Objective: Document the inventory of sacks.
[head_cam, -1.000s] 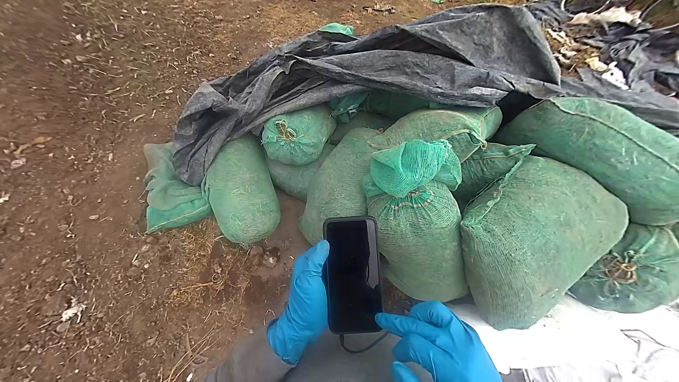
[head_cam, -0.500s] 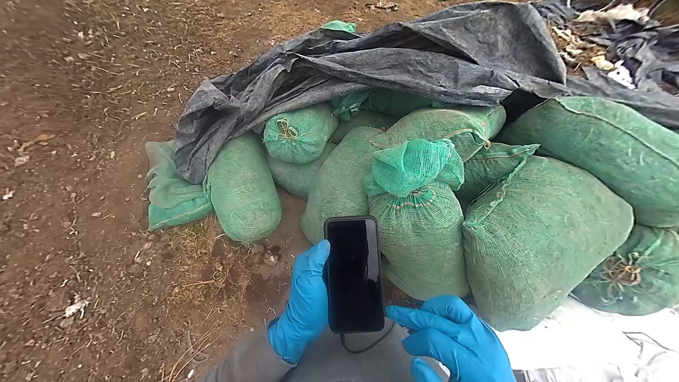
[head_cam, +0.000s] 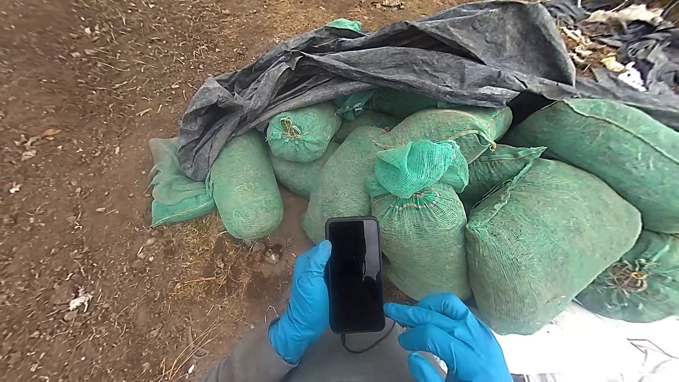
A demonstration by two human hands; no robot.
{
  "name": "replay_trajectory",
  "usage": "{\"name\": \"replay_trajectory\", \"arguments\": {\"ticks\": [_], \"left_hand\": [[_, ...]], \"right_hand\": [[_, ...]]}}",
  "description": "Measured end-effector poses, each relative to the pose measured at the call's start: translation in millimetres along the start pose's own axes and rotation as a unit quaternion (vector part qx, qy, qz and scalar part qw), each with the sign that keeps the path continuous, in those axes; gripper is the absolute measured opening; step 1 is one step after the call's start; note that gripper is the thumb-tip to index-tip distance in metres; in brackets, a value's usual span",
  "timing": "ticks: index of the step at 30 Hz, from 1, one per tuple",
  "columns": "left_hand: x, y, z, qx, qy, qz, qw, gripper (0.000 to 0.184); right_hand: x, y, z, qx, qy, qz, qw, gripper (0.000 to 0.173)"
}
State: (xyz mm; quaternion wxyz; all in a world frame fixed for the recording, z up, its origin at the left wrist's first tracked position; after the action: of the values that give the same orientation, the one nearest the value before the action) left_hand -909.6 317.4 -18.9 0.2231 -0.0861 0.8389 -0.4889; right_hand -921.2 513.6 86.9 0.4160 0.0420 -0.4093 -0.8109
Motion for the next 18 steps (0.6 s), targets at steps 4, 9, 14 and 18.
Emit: {"name": "replay_trajectory", "arguments": {"ticks": [4,9,14,18], "left_hand": [[0.6,-0.6,0.2,0.006,0.001,-0.003,1.000,0.051],[0.8,-2.0,-0.1,0.008,0.001,-0.005,1.000,0.051],[0.9,-2.7,-1.1,-0.002,0.004,-0.005,1.000,0.050],[1.4,-3.5,-1.5,-0.001,0.008,-0.008,1.000,0.051]], "right_hand": [[2.1,-0.1,-0.8,0.005,-0.004,0.003,1.000,0.035],[4.7,0.9,-1.3,0.010,-0.002,0.004,1.000,0.035],[5.8,0.9,-0.9,0.012,-0.006,0.002,1.000,0.035],[6.7,0.9,-1.2,0.014,-0.004,0.003,1.000,0.036]]}}
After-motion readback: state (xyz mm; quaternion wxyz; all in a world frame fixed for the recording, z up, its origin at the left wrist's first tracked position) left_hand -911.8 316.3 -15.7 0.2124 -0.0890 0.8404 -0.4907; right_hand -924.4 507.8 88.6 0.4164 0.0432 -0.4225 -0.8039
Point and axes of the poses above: each hand's wrist, its own x-axis towards the middle knuckle, its own z-axis out of the back of the hand, y = z × x, the point moved 10 cm from there along x, towards the middle knuckle, and after that the axes turned 2 degrees about y, right-handed, at the moved point
